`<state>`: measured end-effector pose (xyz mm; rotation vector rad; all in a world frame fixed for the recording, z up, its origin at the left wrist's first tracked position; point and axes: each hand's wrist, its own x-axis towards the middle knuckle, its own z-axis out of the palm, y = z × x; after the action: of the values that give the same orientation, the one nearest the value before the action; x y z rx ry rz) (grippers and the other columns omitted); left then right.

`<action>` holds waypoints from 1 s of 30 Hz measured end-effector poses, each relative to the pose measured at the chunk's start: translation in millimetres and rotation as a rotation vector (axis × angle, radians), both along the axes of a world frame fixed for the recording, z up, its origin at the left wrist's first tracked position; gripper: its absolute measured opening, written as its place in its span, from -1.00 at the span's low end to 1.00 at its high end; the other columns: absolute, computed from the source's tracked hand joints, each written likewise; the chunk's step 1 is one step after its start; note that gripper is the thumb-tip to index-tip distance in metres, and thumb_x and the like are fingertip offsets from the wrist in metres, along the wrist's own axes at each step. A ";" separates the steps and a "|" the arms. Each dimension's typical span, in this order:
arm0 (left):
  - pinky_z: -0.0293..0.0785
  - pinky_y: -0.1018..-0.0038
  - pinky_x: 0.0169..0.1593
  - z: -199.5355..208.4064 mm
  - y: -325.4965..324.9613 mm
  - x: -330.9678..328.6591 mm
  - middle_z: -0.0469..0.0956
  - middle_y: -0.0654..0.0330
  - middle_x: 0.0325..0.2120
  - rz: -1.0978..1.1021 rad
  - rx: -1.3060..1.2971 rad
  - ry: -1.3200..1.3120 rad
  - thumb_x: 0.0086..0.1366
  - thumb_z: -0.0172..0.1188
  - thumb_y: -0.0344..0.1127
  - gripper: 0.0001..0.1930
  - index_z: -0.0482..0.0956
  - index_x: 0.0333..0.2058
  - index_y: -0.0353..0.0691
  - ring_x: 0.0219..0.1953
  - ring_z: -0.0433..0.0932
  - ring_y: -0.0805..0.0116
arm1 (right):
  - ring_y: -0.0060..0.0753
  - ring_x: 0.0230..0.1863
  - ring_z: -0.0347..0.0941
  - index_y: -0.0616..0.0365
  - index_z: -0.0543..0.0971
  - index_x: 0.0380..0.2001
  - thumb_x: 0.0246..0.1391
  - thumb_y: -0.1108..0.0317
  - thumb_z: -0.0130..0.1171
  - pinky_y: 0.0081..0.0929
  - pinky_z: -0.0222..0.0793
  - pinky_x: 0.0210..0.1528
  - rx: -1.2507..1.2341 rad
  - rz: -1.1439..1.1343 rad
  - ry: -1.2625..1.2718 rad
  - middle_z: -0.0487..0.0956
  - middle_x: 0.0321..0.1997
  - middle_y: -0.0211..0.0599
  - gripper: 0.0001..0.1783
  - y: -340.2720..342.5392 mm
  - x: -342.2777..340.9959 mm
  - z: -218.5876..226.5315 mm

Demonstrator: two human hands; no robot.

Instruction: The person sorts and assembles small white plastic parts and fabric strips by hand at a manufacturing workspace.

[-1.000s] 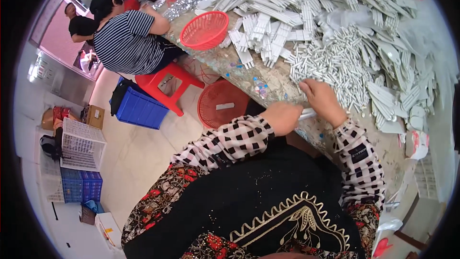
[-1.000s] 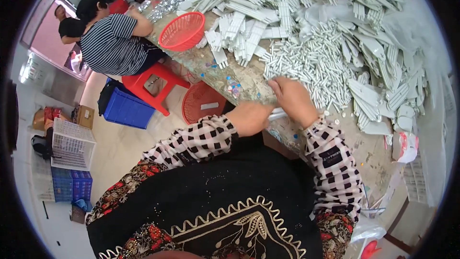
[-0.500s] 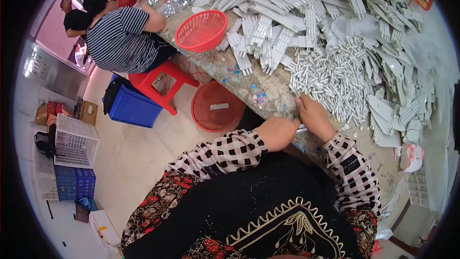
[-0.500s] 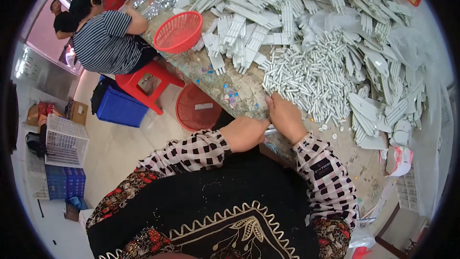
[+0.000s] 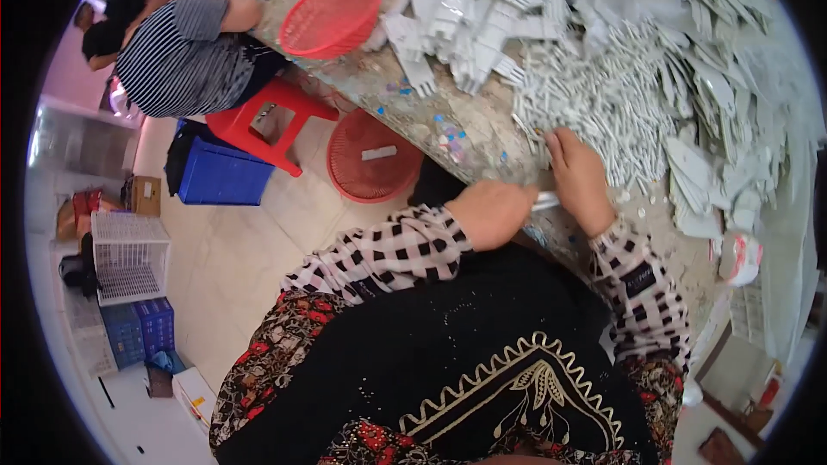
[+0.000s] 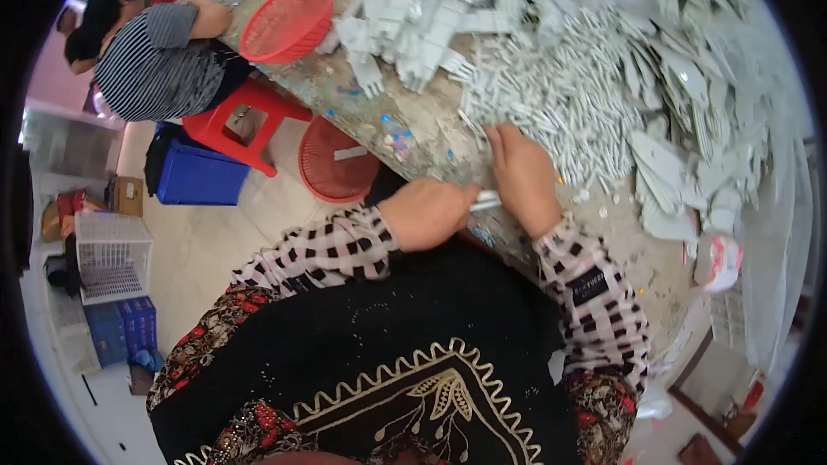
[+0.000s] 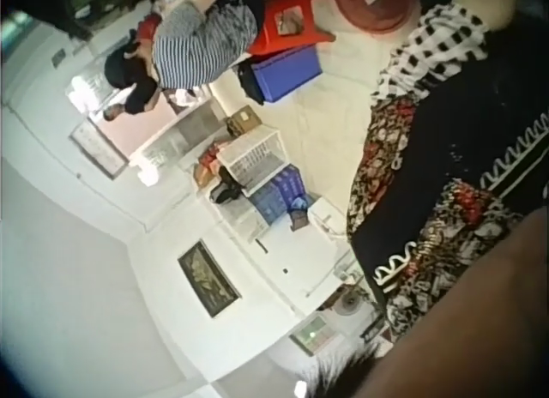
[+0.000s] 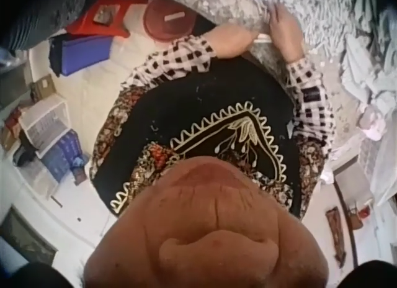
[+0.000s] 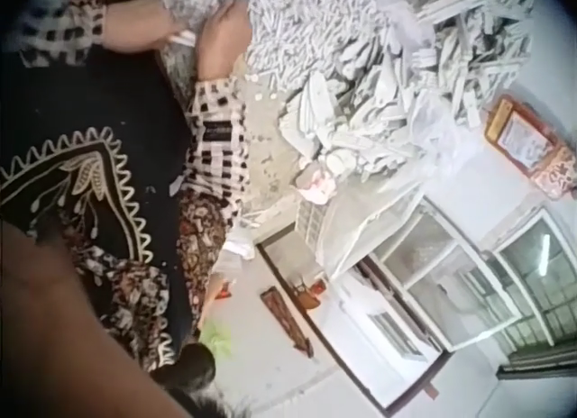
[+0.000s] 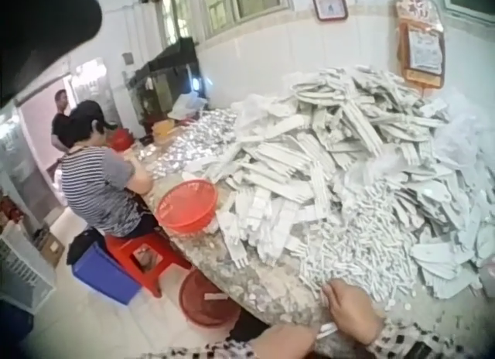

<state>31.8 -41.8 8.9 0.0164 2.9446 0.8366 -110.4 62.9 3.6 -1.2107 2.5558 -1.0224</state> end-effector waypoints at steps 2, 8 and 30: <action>0.48 0.06 -0.34 -1.6 1.5 -2.7 0.55 -0.08 -0.57 0.003 0.006 -0.035 0.15 0.14 -0.35 -0.78 0.45 -0.23 -0.30 -0.45 0.57 -0.14 | -0.03 -0.55 0.38 0.21 0.46 -0.40 0.31 0.15 -0.06 -0.28 0.27 -0.47 0.015 0.046 0.120 0.44 -0.61 -0.03 -0.66 3.9 -6.0 -8.2; 0.45 0.06 -0.23 9.4 -3.5 -6.5 0.55 -0.14 -0.47 -0.016 0.014 -0.048 0.17 0.17 -0.31 -0.76 0.43 -0.23 -0.30 -0.33 0.55 -0.17 | -0.73 -0.40 0.34 0.22 0.54 -0.31 0.26 0.10 0.09 -0.66 0.26 -0.38 -0.130 0.093 -0.506 0.49 -0.44 -0.55 -0.65 44.4 -20.4 19.8; 0.47 0.07 -0.25 7.5 4.3 -3.6 0.55 -0.11 -0.52 -0.001 -0.109 -0.057 0.18 0.19 -0.28 -0.75 0.42 -0.25 -0.31 -0.35 0.57 -0.14 | -0.40 -0.49 0.42 0.25 0.59 -0.34 0.24 0.06 0.06 -0.48 0.33 -0.38 -0.036 0.112 -0.450 0.54 -0.51 -0.21 -0.59 63.3 -8.5 23.1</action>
<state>28.2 -37.6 16.5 -0.0123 2.9314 0.6632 -118.8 126.2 26.7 -0.9816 2.1105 -1.1636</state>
